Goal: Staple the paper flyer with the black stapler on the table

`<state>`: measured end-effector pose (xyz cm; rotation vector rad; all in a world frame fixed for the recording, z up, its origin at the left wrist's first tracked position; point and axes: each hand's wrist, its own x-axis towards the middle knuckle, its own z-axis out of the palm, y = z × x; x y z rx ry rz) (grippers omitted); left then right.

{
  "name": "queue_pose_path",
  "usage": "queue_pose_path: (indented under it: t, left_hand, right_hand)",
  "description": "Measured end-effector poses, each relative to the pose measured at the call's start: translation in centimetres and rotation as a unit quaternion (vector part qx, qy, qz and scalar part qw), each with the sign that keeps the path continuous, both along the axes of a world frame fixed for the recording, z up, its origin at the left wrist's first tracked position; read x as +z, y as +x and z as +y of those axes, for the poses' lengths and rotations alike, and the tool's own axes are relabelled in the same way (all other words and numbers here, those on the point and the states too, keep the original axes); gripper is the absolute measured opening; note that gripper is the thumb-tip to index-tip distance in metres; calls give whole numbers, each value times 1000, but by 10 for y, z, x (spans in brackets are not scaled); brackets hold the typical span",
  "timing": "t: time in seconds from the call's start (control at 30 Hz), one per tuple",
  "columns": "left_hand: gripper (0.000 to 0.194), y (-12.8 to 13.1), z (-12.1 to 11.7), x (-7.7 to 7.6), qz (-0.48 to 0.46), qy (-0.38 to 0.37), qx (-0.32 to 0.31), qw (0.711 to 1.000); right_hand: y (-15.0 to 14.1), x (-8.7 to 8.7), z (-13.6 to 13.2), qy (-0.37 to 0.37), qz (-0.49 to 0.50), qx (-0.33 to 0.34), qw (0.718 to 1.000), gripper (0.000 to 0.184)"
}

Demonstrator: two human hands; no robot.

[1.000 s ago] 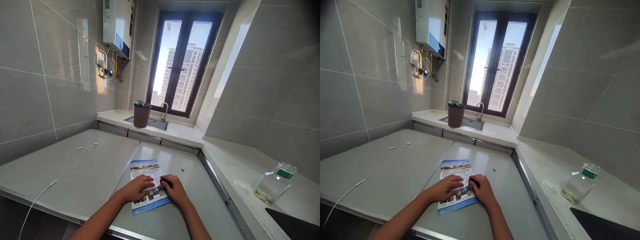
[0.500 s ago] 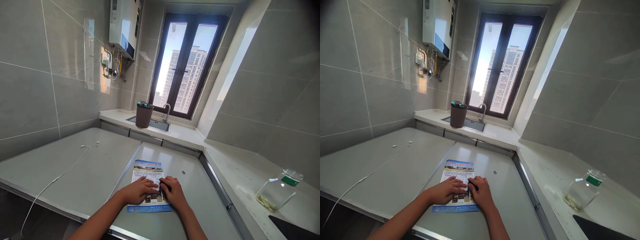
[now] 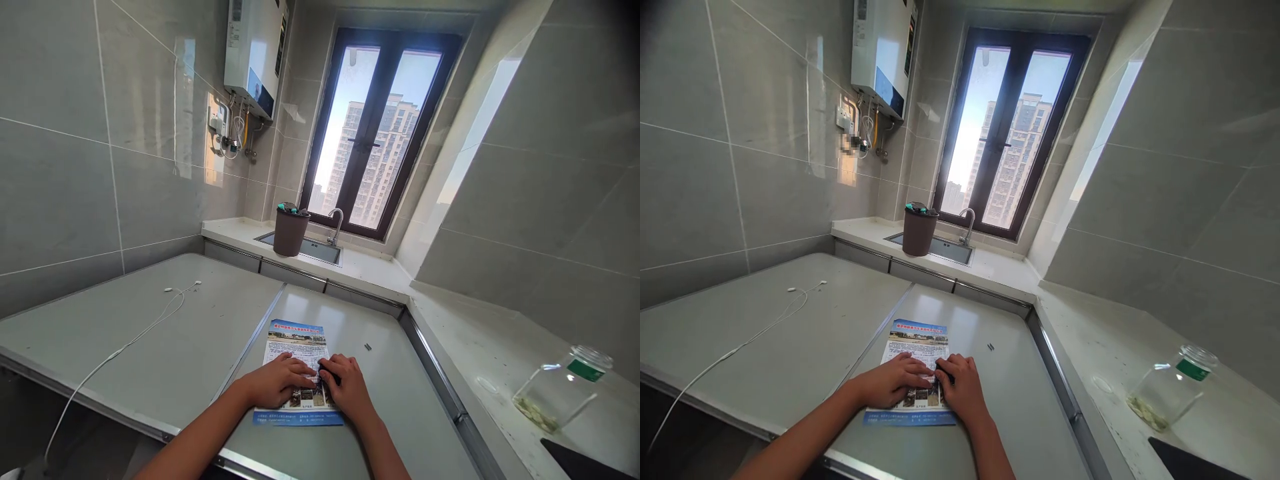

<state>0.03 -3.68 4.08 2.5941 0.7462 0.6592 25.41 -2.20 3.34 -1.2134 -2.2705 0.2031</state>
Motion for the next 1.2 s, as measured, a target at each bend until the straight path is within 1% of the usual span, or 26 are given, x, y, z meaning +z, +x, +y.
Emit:
queue_pose_path:
  t: [0.2,0.33,0.43,0.6,0.73,0.83,0.9,1.0,1.03,1.1,1.13,1.2]
  left_hand:
    - [64,-1,-1,1,14,-5,3,1000]
    - [68,0,0,0,24,-2,5,1000]
    - [68,0,0,-2,19,-5,3,1000]
    - [69,0,5,-9,20,7,1,1000]
    - [62,-1,10,-17,29,34,2,999]
    - [59,-2,12,-19,33,44,9,998]
    - [61,-3,12,-19,35,41,10,999]
    - [65,-3,11,-19,30,18,11,999]
    - [67,-3,10,-19,27,9,12,1000]
    - [67,-4,10,-19,24,-4,16,1000]
    - [67,-4,11,-20,23,-7,17,1000]
    - [64,-4,11,-21,22,-10,19,1000]
  right_hand:
    - [-3,0,-1,3,-31,-19,999,25]
    - [-5,-1,0,-5,-32,-32,999,24]
    - [-6,-2,0,-10,-41,-39,998,24]
    - [-10,2,-6,7,-83,-46,995,19]
    - [-18,5,-10,27,-130,-52,990,14]
    - [-19,4,-12,33,-140,-40,989,15]
    - [-12,3,-12,31,-117,-28,992,14]
    - [9,1,-9,1,-65,-33,997,31]
    - [18,0,-6,-18,-52,-41,998,34]
    - [34,-2,0,-51,-39,-69,996,30]
    - [40,-4,3,-59,-37,-86,994,27]
    - [49,-8,9,-53,-37,-128,990,27]
